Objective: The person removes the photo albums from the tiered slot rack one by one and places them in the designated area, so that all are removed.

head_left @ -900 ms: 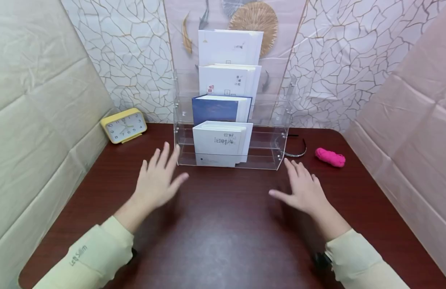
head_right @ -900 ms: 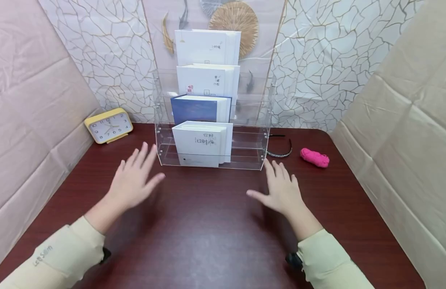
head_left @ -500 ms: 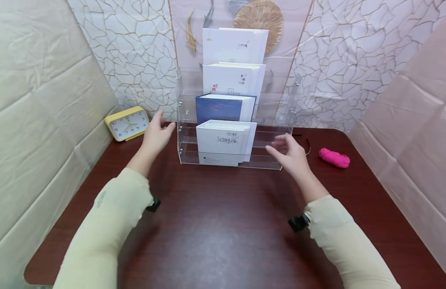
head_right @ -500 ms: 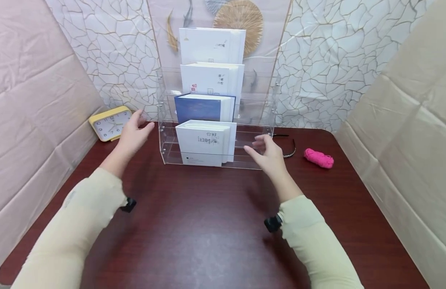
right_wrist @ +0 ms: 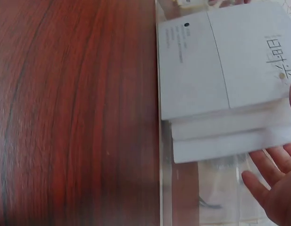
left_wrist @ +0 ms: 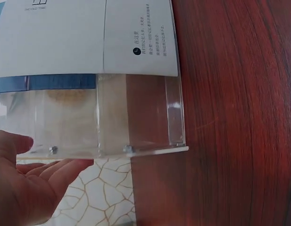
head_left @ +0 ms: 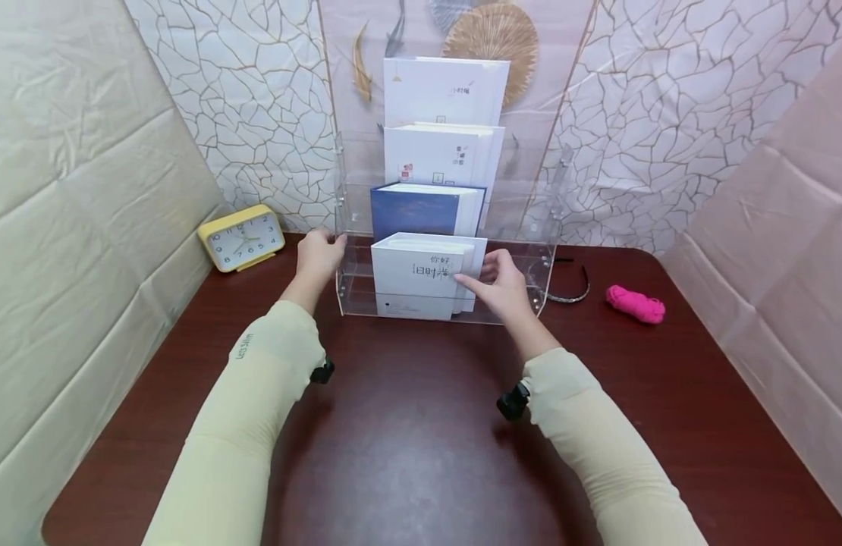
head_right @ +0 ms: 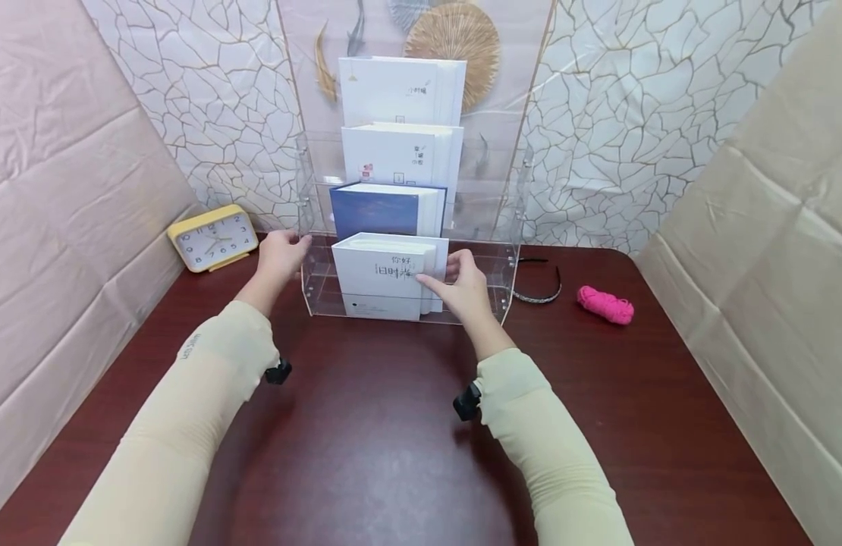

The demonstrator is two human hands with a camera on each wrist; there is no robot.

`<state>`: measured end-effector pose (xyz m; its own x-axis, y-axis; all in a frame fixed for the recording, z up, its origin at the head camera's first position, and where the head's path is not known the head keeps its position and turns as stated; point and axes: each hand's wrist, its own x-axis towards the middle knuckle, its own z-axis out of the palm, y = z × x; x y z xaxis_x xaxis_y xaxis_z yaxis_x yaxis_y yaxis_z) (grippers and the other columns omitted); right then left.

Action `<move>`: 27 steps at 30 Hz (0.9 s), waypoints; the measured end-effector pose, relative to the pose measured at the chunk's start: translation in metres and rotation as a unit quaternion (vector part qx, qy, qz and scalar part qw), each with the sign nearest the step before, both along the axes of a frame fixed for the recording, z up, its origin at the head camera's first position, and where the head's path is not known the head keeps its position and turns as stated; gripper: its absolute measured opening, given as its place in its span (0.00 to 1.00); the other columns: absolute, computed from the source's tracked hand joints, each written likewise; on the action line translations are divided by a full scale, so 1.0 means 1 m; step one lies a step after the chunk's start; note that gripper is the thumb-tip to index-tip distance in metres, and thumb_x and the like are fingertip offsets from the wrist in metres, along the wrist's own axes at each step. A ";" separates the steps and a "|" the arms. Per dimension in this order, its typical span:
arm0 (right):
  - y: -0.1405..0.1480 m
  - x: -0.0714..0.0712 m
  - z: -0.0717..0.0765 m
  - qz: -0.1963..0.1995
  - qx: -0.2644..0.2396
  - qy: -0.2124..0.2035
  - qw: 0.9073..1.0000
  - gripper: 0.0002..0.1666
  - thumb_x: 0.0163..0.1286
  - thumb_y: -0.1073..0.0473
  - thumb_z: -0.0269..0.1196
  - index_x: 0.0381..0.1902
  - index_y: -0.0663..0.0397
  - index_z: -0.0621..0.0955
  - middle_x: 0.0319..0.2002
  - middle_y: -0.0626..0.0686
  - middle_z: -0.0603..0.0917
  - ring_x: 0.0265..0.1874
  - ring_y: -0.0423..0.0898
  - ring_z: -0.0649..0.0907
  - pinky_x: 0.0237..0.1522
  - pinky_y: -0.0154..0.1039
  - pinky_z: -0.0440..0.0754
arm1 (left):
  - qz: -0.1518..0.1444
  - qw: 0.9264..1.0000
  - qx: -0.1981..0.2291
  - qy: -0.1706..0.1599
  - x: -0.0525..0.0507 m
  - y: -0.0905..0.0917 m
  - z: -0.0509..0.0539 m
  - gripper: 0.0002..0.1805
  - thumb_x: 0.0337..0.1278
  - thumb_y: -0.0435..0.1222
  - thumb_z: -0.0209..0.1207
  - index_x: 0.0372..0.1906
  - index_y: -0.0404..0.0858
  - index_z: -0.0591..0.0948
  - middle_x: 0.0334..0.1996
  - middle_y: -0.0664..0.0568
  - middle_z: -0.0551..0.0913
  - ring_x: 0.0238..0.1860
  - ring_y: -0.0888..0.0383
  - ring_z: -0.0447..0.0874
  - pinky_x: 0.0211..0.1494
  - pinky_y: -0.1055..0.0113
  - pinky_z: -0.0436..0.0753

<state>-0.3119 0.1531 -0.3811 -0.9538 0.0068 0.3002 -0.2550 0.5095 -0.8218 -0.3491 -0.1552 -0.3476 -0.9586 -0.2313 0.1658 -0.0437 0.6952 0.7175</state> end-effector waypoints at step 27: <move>-0.020 -0.007 -0.015 0.017 -0.149 0.012 0.989 0.25 0.49 0.61 0.75 0.44 0.60 0.78 0.38 0.58 0.84 0.34 0.45 0.81 0.34 0.34 0.79 | 0.042 0.998 0.050 -0.019 -0.001 0.004 0.002 0.18 0.58 0.41 0.51 0.46 0.39 0.85 0.51 0.45 0.80 0.49 0.48 0.76 0.54 0.55 0.75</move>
<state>-0.3187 0.1332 -0.3958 -0.9478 0.0667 0.3119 -0.2888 0.2356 -0.9280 -0.3502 -0.1515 -0.3455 -0.9401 -0.3252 0.1020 -0.1277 0.6136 0.7792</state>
